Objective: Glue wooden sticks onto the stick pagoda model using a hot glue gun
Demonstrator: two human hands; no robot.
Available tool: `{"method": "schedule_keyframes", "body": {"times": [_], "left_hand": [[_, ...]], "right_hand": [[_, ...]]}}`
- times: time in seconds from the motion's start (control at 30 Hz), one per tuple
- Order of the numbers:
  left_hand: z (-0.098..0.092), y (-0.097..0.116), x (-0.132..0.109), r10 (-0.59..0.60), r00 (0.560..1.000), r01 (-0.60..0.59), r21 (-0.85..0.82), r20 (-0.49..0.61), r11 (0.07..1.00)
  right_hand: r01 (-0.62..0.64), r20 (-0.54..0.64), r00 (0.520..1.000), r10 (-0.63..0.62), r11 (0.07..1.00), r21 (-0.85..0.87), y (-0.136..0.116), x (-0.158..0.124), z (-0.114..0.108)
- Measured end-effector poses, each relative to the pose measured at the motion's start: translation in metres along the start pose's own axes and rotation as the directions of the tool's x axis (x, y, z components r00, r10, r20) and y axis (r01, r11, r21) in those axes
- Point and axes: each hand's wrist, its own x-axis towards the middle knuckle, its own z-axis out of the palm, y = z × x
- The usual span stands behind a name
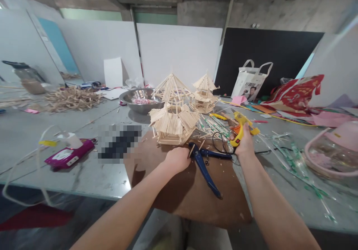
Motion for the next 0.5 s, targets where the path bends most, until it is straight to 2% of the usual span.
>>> {"method": "schedule_keyframes", "body": {"times": [0.1, 0.17, 0.27, 0.33, 0.4, 0.5], "left_hand": [[-0.006, -0.002, 0.002, -0.018, 1.000, 0.019, 0.020, -0.025, 1.000], [-0.011, -0.001, 0.005, -0.015, 0.998, 0.016, 0.028, -0.056, 0.999], [-0.016, 0.007, 0.014, 0.020, 0.995, -0.016, 0.047, -0.099, 0.999], [-0.018, 0.015, 0.023, 0.041, 0.994, -0.034, 0.070, -0.099, 0.997], [-0.017, 0.024, 0.034, 0.059, 0.995, -0.052, 0.090, -0.075, 0.995], [-0.014, 0.036, 0.054, 0.075, 0.996, -0.071, 0.094, -0.038, 0.993]], "right_hand": [[0.033, -0.051, 0.998, -0.033, 0.999, -0.002, -0.001, 0.004, -0.002], [0.109, -0.129, 0.986, -0.110, 0.994, -0.013, -0.003, 0.006, -0.004], [0.256, -0.281, 0.924, -0.261, 0.965, -0.056, -0.007, 0.009, -0.006], [0.324, -0.342, 0.877, -0.338, 0.941, -0.099, -0.011, 0.010, -0.006], [0.385, -0.354, 0.836, -0.419, 0.908, -0.167, -0.013, 0.009, -0.006], [0.440, -0.305, 0.799, -0.518, 0.850, -0.291, -0.016, 0.007, -0.006]]}}
